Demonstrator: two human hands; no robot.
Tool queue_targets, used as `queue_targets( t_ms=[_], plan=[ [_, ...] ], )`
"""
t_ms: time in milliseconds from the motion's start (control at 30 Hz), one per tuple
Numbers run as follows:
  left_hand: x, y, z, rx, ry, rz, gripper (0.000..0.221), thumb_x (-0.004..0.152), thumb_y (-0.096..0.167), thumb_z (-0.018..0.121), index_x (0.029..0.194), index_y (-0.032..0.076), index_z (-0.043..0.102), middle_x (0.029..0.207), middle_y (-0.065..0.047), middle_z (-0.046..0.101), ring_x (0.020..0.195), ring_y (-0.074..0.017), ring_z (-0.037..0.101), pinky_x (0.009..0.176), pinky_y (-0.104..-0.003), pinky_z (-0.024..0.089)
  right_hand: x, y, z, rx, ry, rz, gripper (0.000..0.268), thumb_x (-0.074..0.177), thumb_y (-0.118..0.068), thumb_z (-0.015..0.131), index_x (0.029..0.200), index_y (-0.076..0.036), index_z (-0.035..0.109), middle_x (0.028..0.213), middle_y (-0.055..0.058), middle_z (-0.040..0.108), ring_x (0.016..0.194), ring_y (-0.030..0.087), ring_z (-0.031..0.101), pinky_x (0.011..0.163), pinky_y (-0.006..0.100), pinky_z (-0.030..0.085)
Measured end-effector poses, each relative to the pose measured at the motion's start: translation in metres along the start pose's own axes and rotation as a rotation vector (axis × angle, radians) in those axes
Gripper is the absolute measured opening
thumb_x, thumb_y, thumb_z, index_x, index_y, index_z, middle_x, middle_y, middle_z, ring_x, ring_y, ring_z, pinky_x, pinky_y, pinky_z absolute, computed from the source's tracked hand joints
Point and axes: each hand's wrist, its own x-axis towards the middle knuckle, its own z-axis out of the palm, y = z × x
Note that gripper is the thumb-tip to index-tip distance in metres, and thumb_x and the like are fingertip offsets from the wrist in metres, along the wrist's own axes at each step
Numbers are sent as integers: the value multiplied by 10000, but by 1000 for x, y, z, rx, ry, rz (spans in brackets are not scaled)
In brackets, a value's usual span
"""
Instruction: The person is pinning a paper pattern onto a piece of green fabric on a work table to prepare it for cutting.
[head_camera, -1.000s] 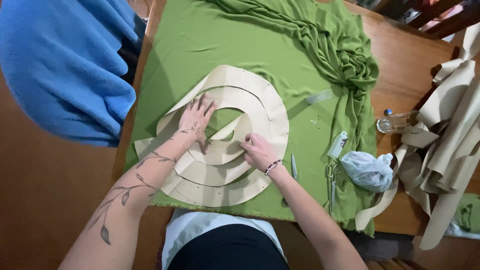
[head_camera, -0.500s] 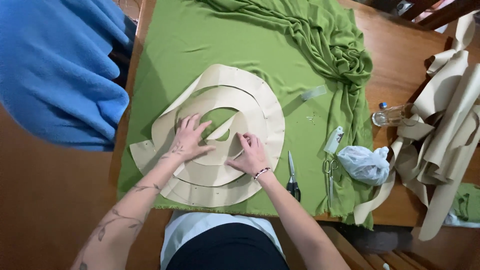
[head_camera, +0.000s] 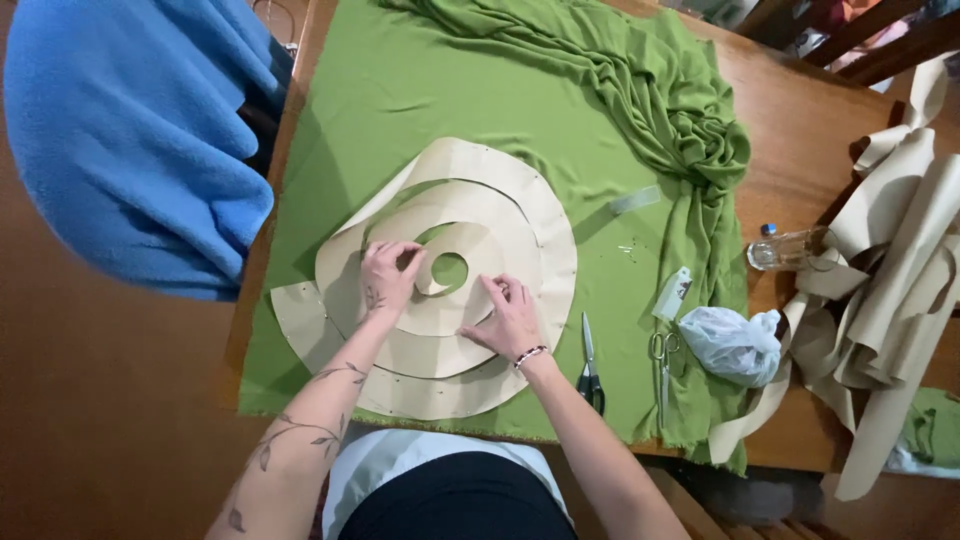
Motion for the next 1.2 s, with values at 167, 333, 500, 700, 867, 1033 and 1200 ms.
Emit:
queue_targets(
  t_ms=[167,333,500,700,867,1033,1200],
  plan=[
    [2,-11,10,58,7,9,123,835,326,826,920,292,743,860,76,745,907,-194,682,888,-361,509,2,1,0,9,-13,6,1059,437,-661,901,1346,-205,606,1225,44,516,945,221,558,818,359,488],
    [-3,-4,12,138,23,26,343,747,238,823,1052,227,665,923,3,715,957,-271,657,825,-464,511,0,-1,-2,-49,-58,6,1073,482,-671,876,1404,-226,556,1363,80,488,1010,248,559,866,381,490],
    [-12,-20,35,474,2,432,483,792,173,776,1206,395,666,1288,-92,553,1185,-356,550,926,-510,487,5,-12,-17,-132,-285,61,1017,619,-652,789,1513,-344,415,1541,32,370,1188,273,494,967,456,470],
    [-13,43,1,757,-411,659,457,926,126,531,1366,240,573,1657,-41,297,1552,-212,208,1168,-457,288,5,-8,-12,-158,-294,50,1043,586,-617,798,1516,-373,395,1545,31,339,1178,274,480,917,416,467],
    [1,44,16,756,-399,815,481,871,209,574,1350,162,580,1579,-81,410,1534,-243,245,1188,-451,271,8,-10,-16,-186,-315,49,1036,585,-631,794,1510,-388,398,1554,22,335,1187,271,477,929,406,465],
    [12,14,28,468,-629,639,614,996,388,453,1572,203,346,1642,-157,250,1545,-334,170,1252,-467,185,9,-11,-19,-182,-347,67,1028,582,-642,790,1504,-409,399,1561,4,320,1182,258,474,937,396,453],
    [24,26,0,658,-650,630,724,982,701,215,1559,282,341,1654,-66,282,1551,-222,186,1264,-456,63,9,-12,-19,-191,-338,62,1016,587,-671,777,1498,-401,415,1562,3,329,1204,268,477,940,405,468]
  ],
)
